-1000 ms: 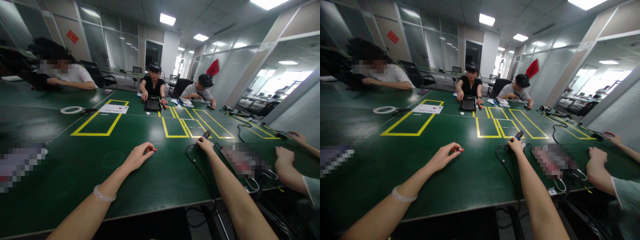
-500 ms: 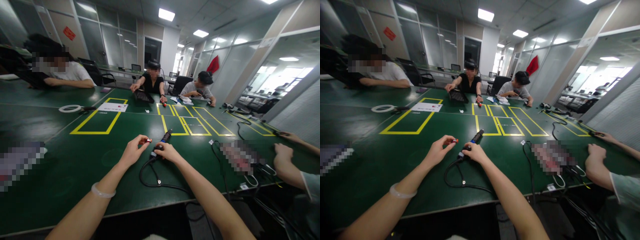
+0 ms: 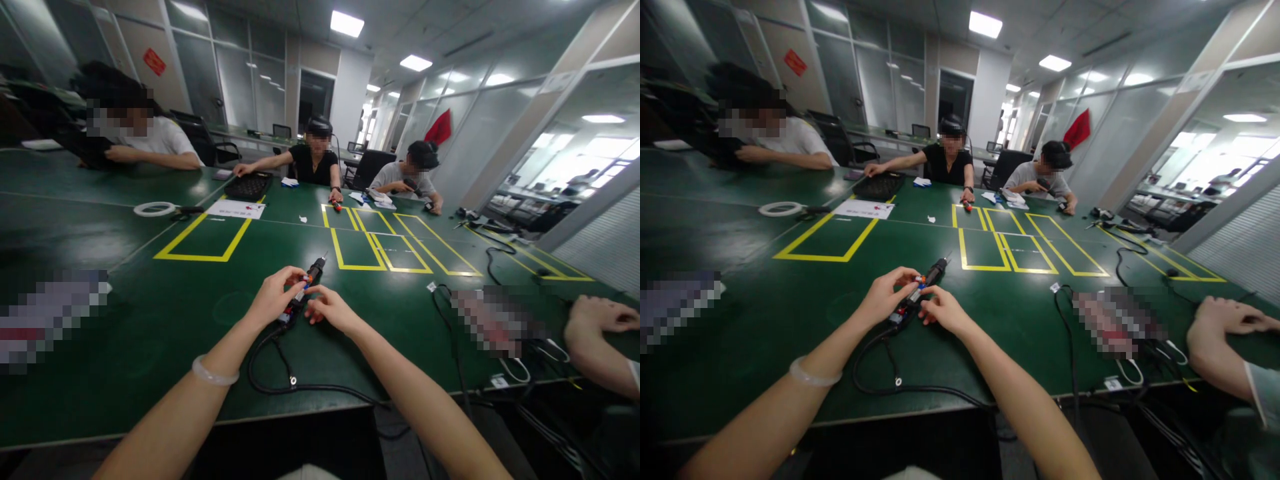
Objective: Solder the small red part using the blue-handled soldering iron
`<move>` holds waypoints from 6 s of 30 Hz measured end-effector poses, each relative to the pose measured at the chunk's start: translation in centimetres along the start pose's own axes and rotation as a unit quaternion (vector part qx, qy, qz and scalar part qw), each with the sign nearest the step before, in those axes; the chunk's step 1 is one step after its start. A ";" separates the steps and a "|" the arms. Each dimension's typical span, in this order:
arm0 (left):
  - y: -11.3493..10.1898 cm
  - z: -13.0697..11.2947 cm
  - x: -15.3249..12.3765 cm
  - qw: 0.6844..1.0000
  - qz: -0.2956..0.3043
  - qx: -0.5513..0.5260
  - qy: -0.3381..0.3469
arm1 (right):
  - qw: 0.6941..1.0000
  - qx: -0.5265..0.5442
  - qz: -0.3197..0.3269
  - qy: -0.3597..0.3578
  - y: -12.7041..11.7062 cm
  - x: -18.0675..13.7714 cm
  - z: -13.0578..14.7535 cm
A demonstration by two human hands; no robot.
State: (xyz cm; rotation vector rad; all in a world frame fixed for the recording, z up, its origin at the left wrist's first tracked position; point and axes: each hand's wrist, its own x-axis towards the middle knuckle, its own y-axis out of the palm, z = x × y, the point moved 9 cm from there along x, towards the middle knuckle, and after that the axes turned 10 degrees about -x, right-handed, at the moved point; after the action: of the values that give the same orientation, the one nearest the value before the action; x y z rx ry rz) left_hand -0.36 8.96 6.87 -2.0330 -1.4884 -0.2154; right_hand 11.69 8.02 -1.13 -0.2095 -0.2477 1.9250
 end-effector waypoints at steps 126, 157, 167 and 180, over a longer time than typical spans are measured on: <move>2.4 4.5 -2.2 0.939 0.275 -0.112 -0.174 | 0.706 -0.692 -0.098 -0.115 8.4 -6.1 6.3; 1.0 6.3 -1.4 0.960 0.175 -0.099 -0.193 | 0.665 -0.739 -0.102 -0.026 -1.4 -3.6 3.0; 1.1 6.0 -1.5 0.962 0.200 -0.033 -0.185 | 0.639 -0.753 -0.125 0.094 -18.7 -7.0 -3.1; 1.8 5.6 -1.5 0.960 0.206 0.016 -0.187 | 0.720 -0.664 -0.123 0.159 -30.5 -11.1 -6.4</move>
State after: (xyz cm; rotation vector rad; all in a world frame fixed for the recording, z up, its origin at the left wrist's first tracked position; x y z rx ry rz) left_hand -0.46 10.51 1.00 -2.3931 -1.2168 0.3791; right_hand 44.68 8.80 1.28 -1.3588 -1.3283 1.0707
